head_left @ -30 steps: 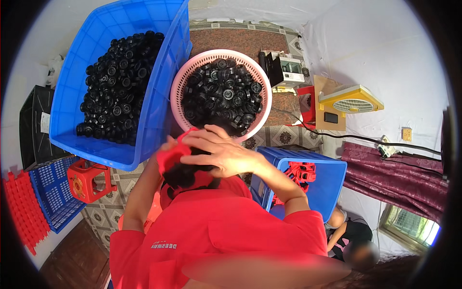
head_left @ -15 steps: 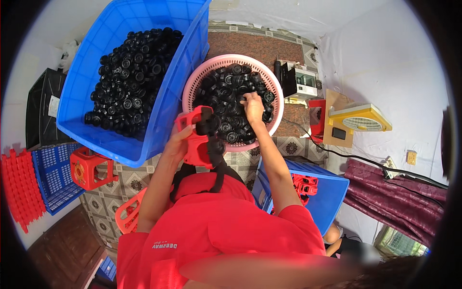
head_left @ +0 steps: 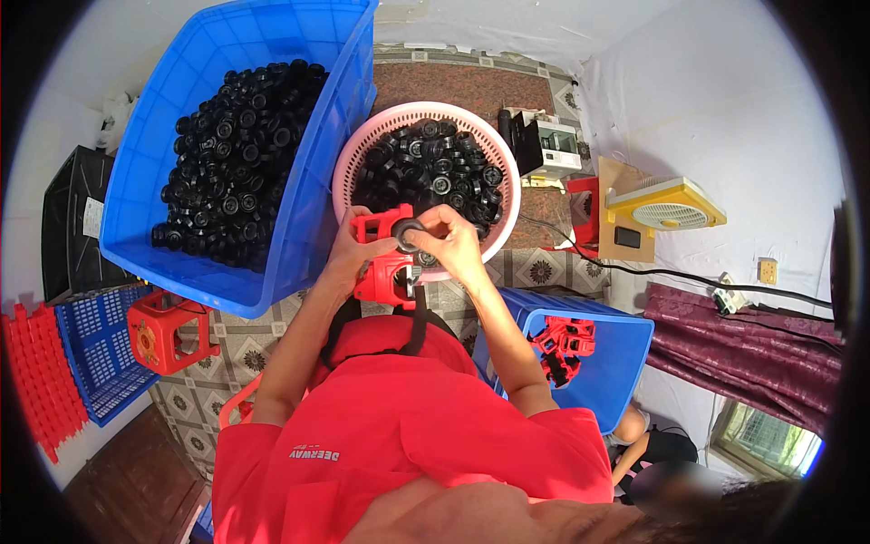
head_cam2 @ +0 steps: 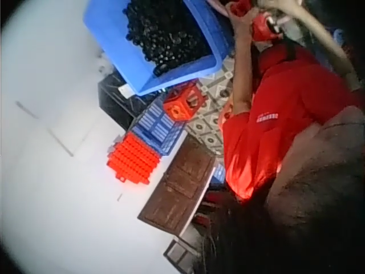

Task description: The person assembles red and black plastic toy parts by hand, attaching toy wheels to toy bodies.

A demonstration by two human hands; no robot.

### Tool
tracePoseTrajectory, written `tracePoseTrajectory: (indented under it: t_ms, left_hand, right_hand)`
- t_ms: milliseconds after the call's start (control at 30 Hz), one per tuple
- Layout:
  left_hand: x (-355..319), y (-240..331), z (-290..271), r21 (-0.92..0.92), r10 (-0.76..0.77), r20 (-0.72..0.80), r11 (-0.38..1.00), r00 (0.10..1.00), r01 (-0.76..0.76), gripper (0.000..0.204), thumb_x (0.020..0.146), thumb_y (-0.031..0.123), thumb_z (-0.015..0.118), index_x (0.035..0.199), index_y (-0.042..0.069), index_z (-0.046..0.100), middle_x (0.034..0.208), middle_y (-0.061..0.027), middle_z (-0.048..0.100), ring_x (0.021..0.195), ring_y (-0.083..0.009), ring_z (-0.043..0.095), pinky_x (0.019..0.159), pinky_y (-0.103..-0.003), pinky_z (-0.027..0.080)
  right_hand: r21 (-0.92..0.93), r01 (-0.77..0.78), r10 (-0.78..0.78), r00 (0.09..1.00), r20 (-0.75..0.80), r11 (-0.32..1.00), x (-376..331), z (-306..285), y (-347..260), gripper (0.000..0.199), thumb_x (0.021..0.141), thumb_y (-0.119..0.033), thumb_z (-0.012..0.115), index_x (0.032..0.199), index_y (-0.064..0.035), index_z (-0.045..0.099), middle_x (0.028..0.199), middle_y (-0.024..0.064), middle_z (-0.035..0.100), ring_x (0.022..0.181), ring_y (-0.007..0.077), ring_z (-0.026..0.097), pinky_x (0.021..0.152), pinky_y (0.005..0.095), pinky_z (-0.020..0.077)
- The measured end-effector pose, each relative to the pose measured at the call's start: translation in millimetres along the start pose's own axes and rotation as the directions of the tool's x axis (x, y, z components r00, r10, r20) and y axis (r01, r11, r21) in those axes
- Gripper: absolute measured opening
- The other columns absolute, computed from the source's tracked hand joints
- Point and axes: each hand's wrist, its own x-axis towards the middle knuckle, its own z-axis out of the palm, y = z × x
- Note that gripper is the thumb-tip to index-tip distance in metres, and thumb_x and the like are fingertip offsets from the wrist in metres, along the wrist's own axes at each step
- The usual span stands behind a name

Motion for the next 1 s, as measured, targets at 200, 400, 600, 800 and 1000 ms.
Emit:
tracePoseTrajectory:
  t_ms: [200, 400, 600, 800, 1000]
  left_hand:
    - [-11, -3, -8, 0.029, -0.053, 0.174, 0.998, 0.983, 0.048, 0.082, 0.062, 0.005, 0.086, 0.128, 0.011, 0.038, 0.116, -0.0058, 0.054, 0.110, -0.0189, 0.056, 0.095, -0.034, 0.047]
    - [-32, -15, 2, 0.186, -0.014, 0.074, 0.983, 0.997, 0.000, 0.094, 0.061, 0.009, 0.088, 0.137, 0.009, 0.033, 0.123, -0.0090, 0.051, 0.113, -0.0207, 0.054, 0.098, -0.035, 0.046]
    - [-23, -36, 8, 0.081, -0.001, -0.077, 0.997, 0.997, 0.008, 0.079, 0.068, 0.008, 0.083, 0.132, 0.008, 0.036, 0.121, -0.0089, 0.052, 0.111, -0.0198, 0.056, 0.093, -0.033, 0.050]
    - [-12, -16, 10, -0.120, -0.041, -0.124, 0.992, 0.991, 0.026, 0.059, 0.078, 0.007, 0.075, 0.129, 0.005, 0.045, 0.115, -0.0084, 0.058, 0.102, -0.0175, 0.061, 0.086, -0.033, 0.054]
    - [7, -4, 15, -0.164, 0.071, -0.252, 0.980, 0.965, -0.114, 0.055, 0.077, 0.005, 0.077, 0.124, 0.004, 0.048, 0.112, -0.0084, 0.059, 0.099, -0.0178, 0.062, 0.085, -0.033, 0.055]
  right_hand:
    - [0.393, -0.167, 0.060, 0.961, 0.270, 0.904, -16, 7, 14, 0.088, 0.077, -0.014, 0.075, 0.150, -0.0030, 0.028, 0.139, 0.0167, 0.045, 0.125, 0.0229, 0.046, 0.104, 0.0322, 0.0388]
    - [0.362, -0.062, 0.005, 0.988, 0.157, 0.930, -30, 20, 31, 0.077, 0.077, -0.011, 0.073, 0.145, -0.0017, 0.038, 0.126, 0.0114, 0.056, 0.115, 0.0185, 0.053, 0.101, 0.0317, 0.0410]
    - [0.069, -0.105, 0.088, 0.971, 0.224, 0.992, 29, -36, 50, 0.048, 0.084, -0.012, 0.067, 0.130, -0.0055, 0.056, 0.112, 0.0067, 0.062, 0.104, 0.0175, 0.058, 0.090, 0.0319, 0.0464]
    - [-0.993, 0.036, -0.431, 0.899, 0.081, -0.112, 102, -128, 111, 0.024, 0.084, -0.012, 0.053, 0.105, -0.0111, 0.065, 0.103, 0.0095, 0.066, 0.090, 0.0264, 0.059, 0.089, 0.0406, 0.0431]
    - [-0.975, 0.045, -0.415, 0.908, -0.051, 0.218, 95, -126, 107, 0.031, 0.080, -0.006, 0.058, 0.111, -0.0091, 0.063, 0.092, 0.0071, 0.068, 0.089, 0.0233, 0.064, 0.084, 0.0397, 0.0457]
